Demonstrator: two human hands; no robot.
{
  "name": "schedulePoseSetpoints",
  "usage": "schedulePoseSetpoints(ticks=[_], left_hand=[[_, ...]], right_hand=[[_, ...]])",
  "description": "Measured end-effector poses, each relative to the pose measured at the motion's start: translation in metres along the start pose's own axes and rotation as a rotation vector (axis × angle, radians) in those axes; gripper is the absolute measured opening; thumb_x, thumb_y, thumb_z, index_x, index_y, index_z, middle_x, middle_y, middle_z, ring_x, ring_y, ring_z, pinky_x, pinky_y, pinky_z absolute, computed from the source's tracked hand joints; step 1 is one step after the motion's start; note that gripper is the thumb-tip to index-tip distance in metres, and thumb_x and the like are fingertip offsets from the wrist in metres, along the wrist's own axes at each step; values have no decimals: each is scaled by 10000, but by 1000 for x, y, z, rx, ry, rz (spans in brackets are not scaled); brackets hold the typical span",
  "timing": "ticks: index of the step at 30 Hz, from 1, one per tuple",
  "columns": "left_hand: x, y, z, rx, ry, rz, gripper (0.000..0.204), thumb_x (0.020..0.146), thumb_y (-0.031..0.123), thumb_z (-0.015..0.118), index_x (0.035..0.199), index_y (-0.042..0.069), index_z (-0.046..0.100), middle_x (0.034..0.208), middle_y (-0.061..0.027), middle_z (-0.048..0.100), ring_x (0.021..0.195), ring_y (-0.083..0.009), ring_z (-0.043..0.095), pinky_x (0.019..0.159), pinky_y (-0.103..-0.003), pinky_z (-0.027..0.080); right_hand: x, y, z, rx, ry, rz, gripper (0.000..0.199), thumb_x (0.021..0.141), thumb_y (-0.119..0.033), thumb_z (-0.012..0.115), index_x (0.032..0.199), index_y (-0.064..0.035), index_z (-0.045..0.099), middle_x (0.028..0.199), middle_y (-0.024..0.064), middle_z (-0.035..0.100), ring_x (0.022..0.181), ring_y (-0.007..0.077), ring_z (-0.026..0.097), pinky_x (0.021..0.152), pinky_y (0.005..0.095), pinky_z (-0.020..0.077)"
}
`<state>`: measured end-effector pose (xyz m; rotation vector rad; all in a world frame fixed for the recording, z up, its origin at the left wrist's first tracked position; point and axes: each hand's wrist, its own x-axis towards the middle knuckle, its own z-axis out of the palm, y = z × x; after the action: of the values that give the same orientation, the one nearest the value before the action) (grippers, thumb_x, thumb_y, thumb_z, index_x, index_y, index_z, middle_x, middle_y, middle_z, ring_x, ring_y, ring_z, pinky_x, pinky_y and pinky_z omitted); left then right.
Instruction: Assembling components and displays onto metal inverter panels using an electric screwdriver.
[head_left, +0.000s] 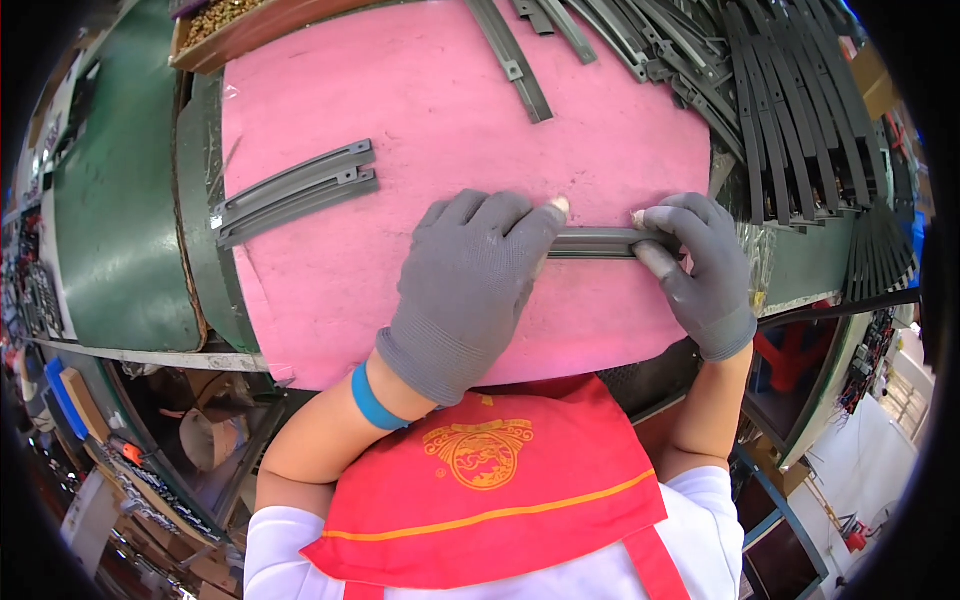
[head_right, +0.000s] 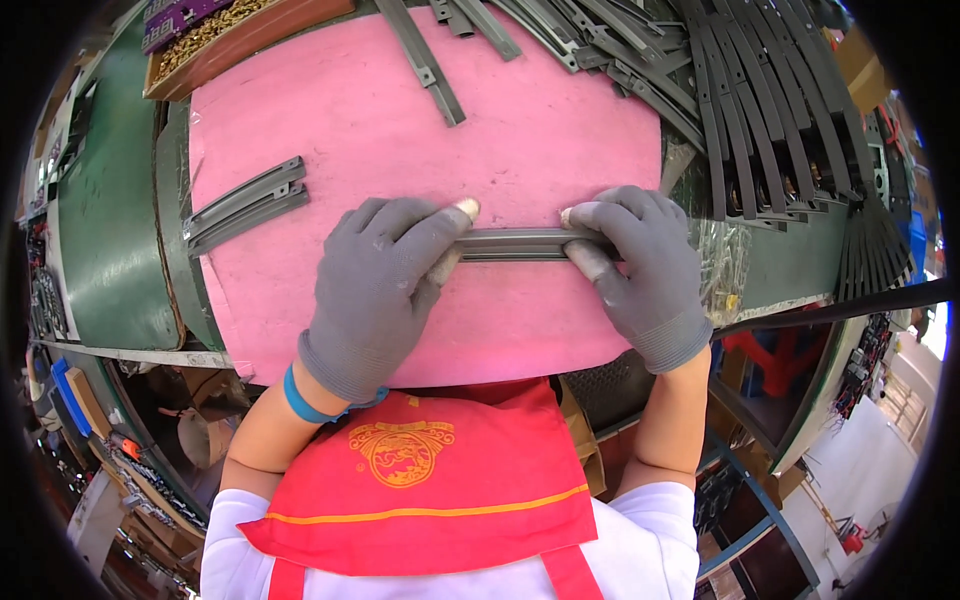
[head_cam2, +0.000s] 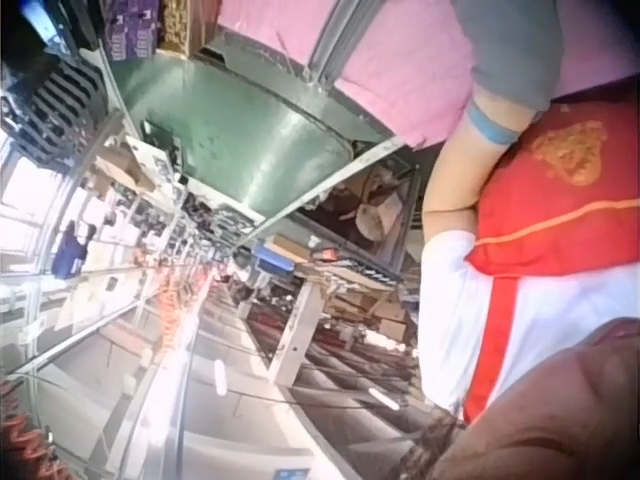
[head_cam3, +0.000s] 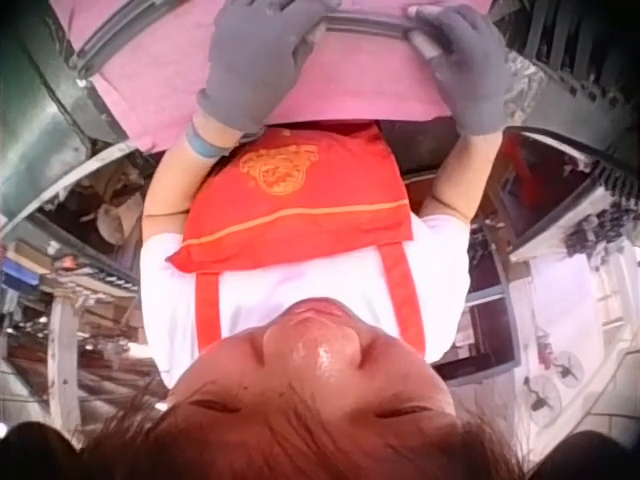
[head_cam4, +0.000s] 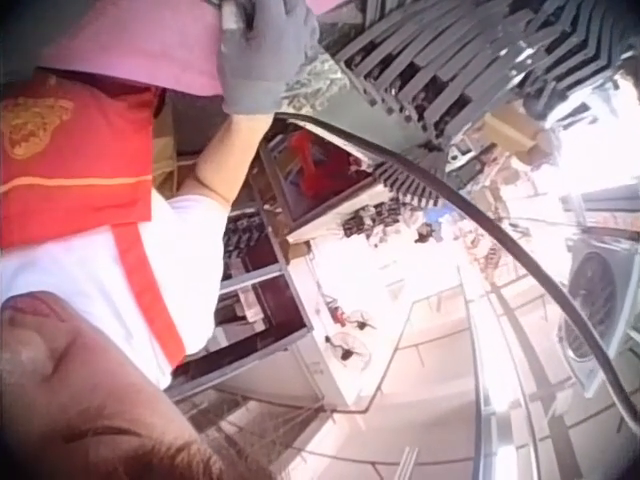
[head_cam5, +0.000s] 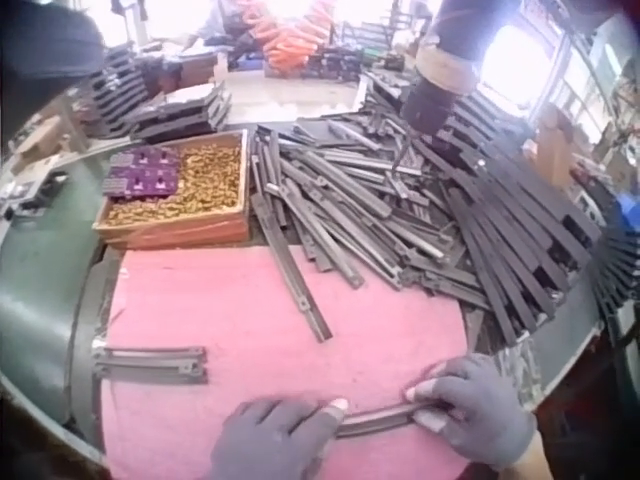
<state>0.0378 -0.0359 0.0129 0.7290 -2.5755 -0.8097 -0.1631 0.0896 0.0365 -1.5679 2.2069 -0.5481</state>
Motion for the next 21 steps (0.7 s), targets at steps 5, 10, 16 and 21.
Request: schedulePoseSetpoints(ticks=[5, 10, 16, 21], left_hand=[[-1, -8, -2, -75, 1, 31, 342, 800, 107, 689, 1140, 99, 654, 1033, -94, 642, 873, -296, 595, 745, -371, 474], [0, -10, -3, -89, 61, 25, 326, 797, 125, 698, 1120, 97, 663, 1069, -100, 638, 892, -302, 596, 760, -375, 472], [-3, -12, -17, -6, -7, 90, 313, 806, 142, 695, 1109, 76, 656, 1083, -110, 636, 910, -299, 603, 779, -386, 471], [-7, -34, -67, 296, 195, -103, 409, 863, 283, 657, 1226, 100, 614, 1197, -152, 592, 1085, -358, 555, 928, -455, 417]], right_hand=[[0, 6, 4, 266, 80, 42, 206, 725, -65, 729, 909, -68, 635, 1004, 64, 639, 947, 264, 585, 857, 353, 432], [14, 1, 4, 55, 65, -176, 217, 736, -76, 725, 947, -73, 676, 1050, 84, 648, 966, 287, 589, 871, 354, 437], [30, 0, 6, 177, 204, -96, 205, 803, -152, 716, 987, -61, 707, 1077, 128, 652, 949, 308, 624, 827, 351, 488], [98, -49, 41, 40, 299, -194, 365, 839, -192, 684, 1172, -70, 600, 1031, 131, 638, 907, 309, 632, 792, 375, 509]])
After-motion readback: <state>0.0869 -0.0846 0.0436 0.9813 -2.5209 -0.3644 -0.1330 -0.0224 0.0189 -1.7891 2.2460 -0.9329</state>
